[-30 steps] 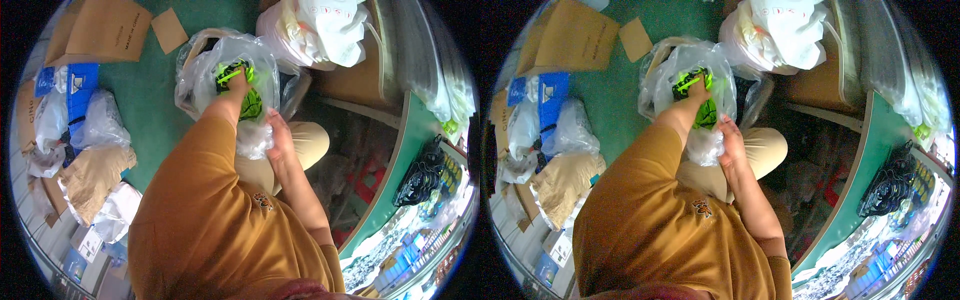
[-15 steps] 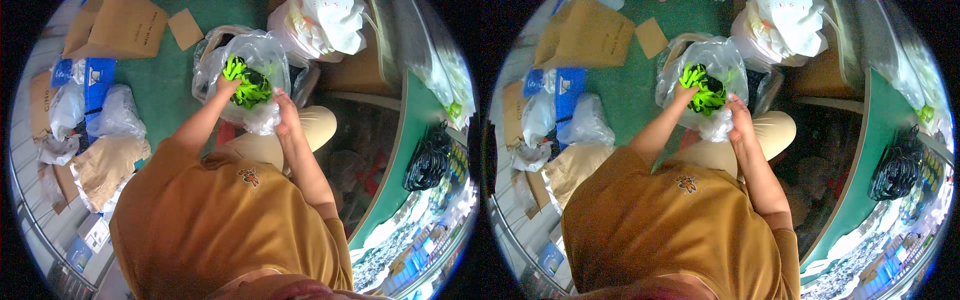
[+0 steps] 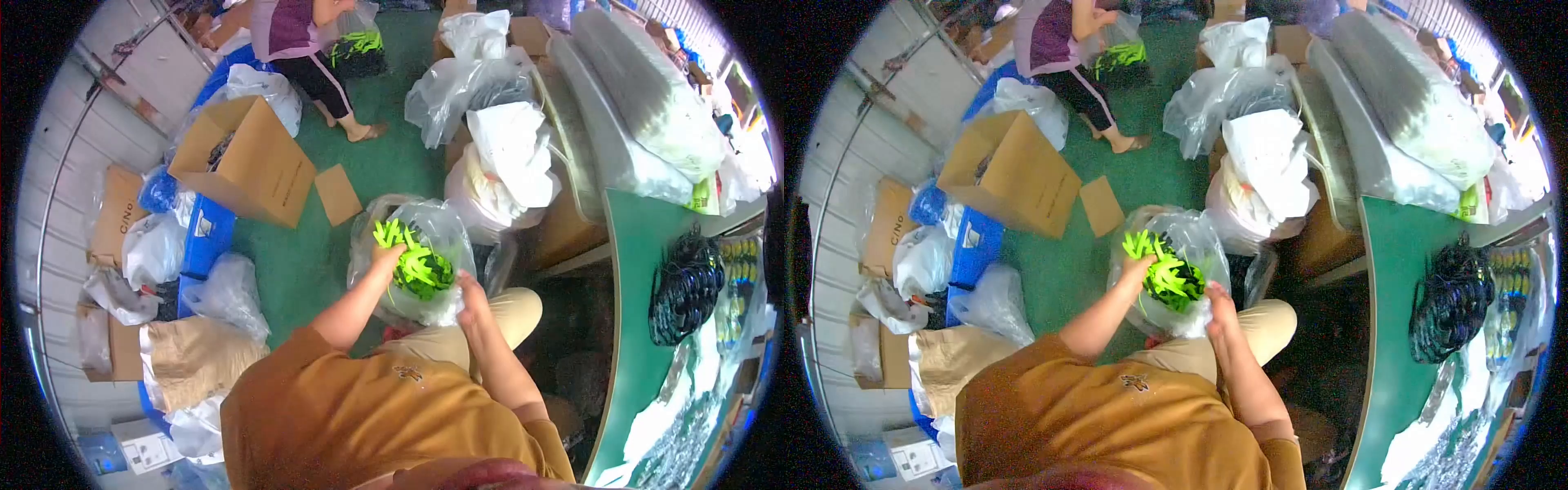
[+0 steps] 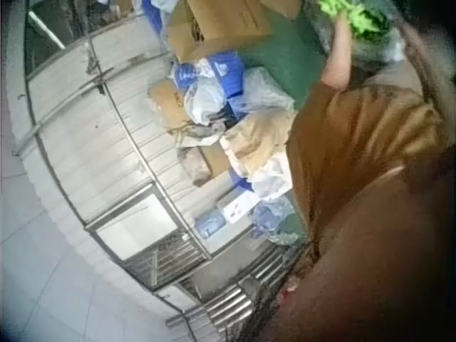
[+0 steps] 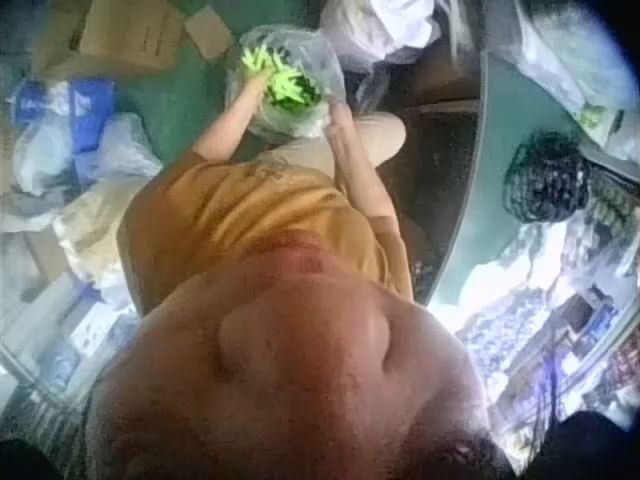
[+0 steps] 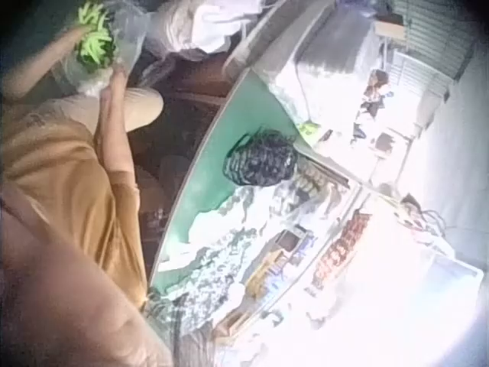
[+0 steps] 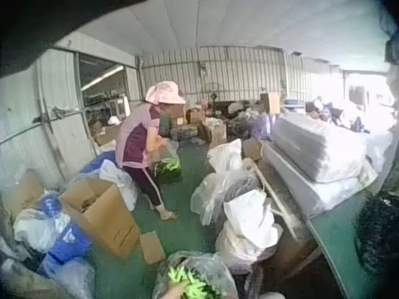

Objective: The person packs goggles into small plastic bags and seals them, then packs straps into a large plastic bag by hand.

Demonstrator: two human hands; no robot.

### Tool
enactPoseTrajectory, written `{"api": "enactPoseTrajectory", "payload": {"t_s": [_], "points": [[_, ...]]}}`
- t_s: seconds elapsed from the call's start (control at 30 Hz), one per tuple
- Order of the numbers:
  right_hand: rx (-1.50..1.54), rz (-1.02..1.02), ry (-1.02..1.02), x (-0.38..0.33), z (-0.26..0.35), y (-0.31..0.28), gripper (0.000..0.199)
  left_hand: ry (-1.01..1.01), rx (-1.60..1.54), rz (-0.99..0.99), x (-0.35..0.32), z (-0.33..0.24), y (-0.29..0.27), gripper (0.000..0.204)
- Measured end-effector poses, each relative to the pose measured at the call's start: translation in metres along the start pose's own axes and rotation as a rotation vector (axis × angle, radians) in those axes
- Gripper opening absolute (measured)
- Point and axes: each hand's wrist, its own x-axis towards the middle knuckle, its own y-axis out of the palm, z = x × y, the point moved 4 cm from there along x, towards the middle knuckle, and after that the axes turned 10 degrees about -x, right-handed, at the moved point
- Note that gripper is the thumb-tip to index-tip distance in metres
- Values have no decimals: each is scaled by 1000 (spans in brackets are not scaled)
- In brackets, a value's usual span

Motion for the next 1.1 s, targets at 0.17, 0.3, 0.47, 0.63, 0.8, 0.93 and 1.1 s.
{"api": "enactPoseTrajectory", "payload": {"t_s": [0.17,0.3,0.47,0.63,0.8,0.93,1.1], "points": [[8,62,-5,-18,14,19,29,115,-8,-20,-11,-42,1,31],[10,28,3,-34,24,30,29,95,-36,9,-16,-65,13,33],[15,54,-32,-7,12,13,30,64,-91,35,-15,-77,30,34],[56,23,-65,0,2,-1,30,60,-93,65,-37,-99,48,34],[-37,28,-65,0,1,-2,30,22,-38,52,-45,-105,48,26],[-11,56,-38,-12,11,13,27,28,-46,29,-47,-112,44,21],[7,77,-43,-8,11,11,29,3,-85,76,-59,-122,47,22]]}}
